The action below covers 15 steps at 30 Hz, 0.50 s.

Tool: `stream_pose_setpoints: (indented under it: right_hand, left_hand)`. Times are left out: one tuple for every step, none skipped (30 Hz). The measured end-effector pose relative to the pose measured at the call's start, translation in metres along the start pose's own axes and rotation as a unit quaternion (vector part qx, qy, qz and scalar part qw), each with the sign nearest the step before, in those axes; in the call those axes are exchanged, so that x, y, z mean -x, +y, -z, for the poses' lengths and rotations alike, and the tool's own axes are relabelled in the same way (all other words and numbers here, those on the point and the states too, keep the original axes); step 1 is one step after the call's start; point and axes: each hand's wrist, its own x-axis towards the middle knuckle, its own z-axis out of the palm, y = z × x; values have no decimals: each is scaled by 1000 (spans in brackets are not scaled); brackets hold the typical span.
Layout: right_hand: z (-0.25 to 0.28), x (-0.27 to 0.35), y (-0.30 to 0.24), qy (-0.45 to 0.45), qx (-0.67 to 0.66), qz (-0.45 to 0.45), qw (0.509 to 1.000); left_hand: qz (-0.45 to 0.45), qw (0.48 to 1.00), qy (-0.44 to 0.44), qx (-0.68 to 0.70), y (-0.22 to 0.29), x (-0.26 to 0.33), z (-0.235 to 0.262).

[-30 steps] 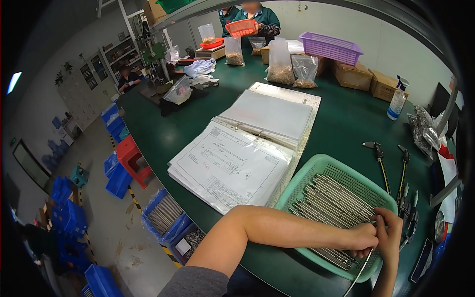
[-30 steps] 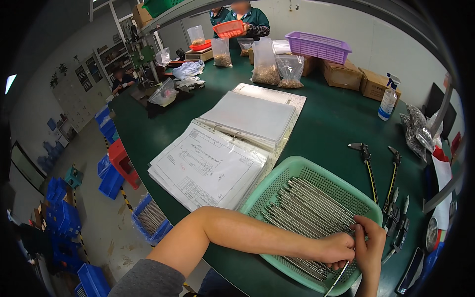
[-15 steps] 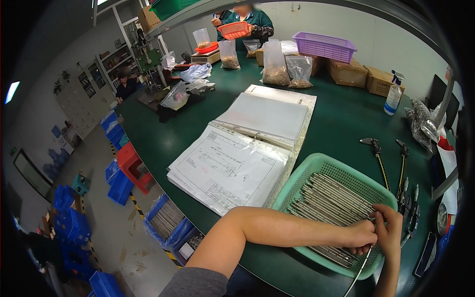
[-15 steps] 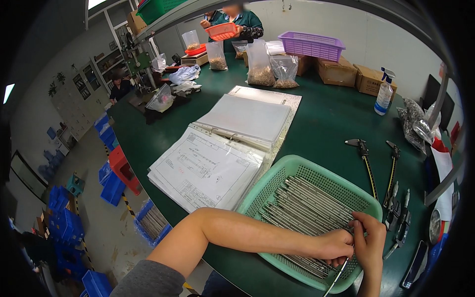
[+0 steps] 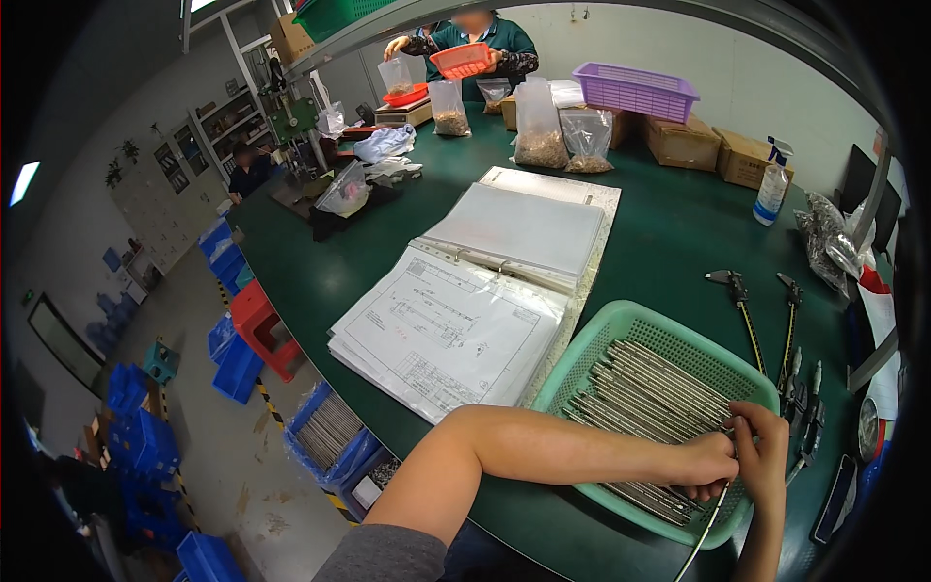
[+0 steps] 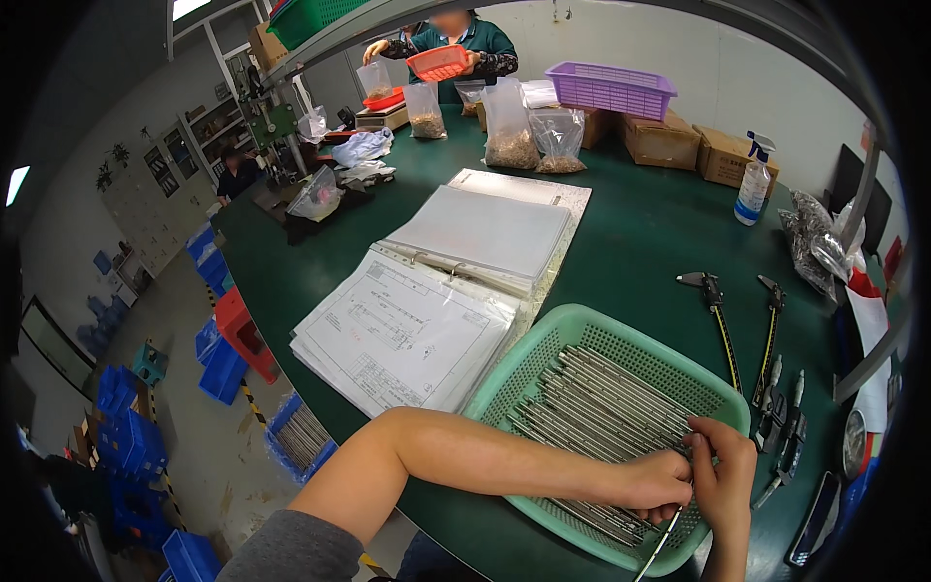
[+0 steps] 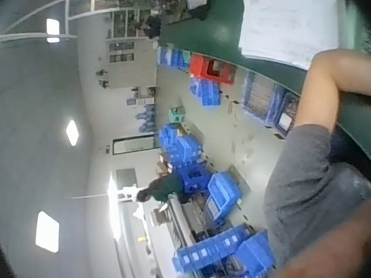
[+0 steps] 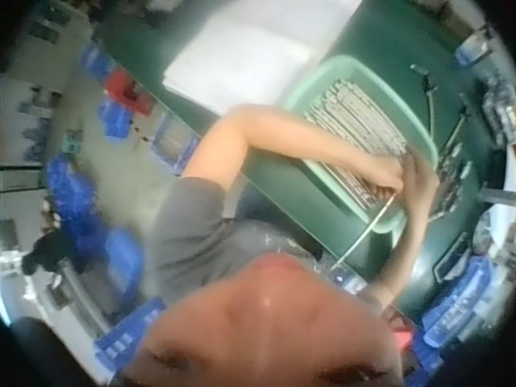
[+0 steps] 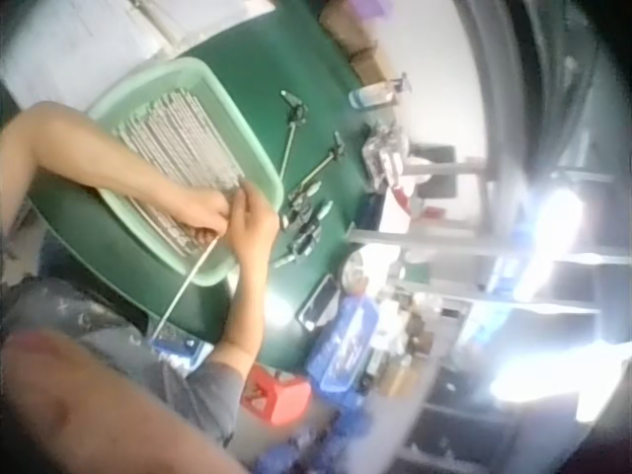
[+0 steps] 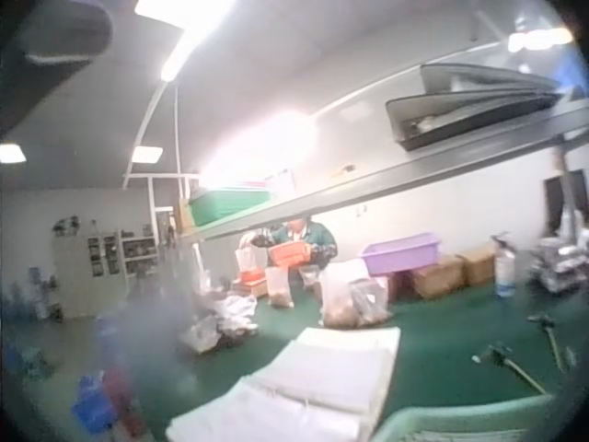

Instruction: The person repeatedly picks up long metal rods from a green basket and inserts small cylindrical components into one end of each rod. The person handles the items one at a time, performing a repetitive insertion motion. The workspace includes a green table with various tools and other workers in the background.

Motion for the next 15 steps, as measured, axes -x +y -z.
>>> stream_pose_setpoints:
  right_hand:
    - [0,0,0,3,5,7,1000]
    - [0,0,1,-1,-8,-7,1000]
    - [0,1,4,-6,-20,-20,1000]
    - [-1,1,5,-11,-33,-33,999]
    - [-2,1,5,-8,-33,-30,999]
    - [-2,1,5,-6,-33,-27,999]
    - [-2,2,5,-4,-33,-25,999]
    - [-2,1,4,-1,-22,-15,1000]
    - [-2,1,3,2,-11,-6,1000]
    - [-1,0,2,6,1,4,1000]
    - [-1,0,1,2,1,1,1000]
    - [-1,1,1,-1,1,-3,1000]
    - [-1,0,2,-3,1,-5,1000]
    - [-1,0,3,-6,-10,-16,1000]
    - [-2,1,6,-9,-21,-27,999]
  left_hand:
    - [-2,1000,-1,2,0,0,0]
    - [-4,1000,-2,3,1,0,0]
    - [-6,1000,-4,5,1,0,-1]
    - [-4,1000,-4,4,0,-1,-1]
    - [-3,1000,-5,4,-1,-3,-1]
    - [-1,1000,-5,3,-2,-4,-1]
    - [-1,1000,-3,5,-2,-4,-1]
    - [-1,1000,-2,6,-1,-3,-1]
    - [-1,1000,0,8,0,-2,-1]
    - [-2,1000,0,8,0,-1,-1]
    - [-4,1000,0,8,1,0,-1]
    - [-5,1000,0,8,1,0,-1]
    - [-9,1000,-2,7,1,-1,-1]
    - [-12,1000,-5,7,0,-2,-1]
    - [-15,1000,-7,7,0,-2,-1]
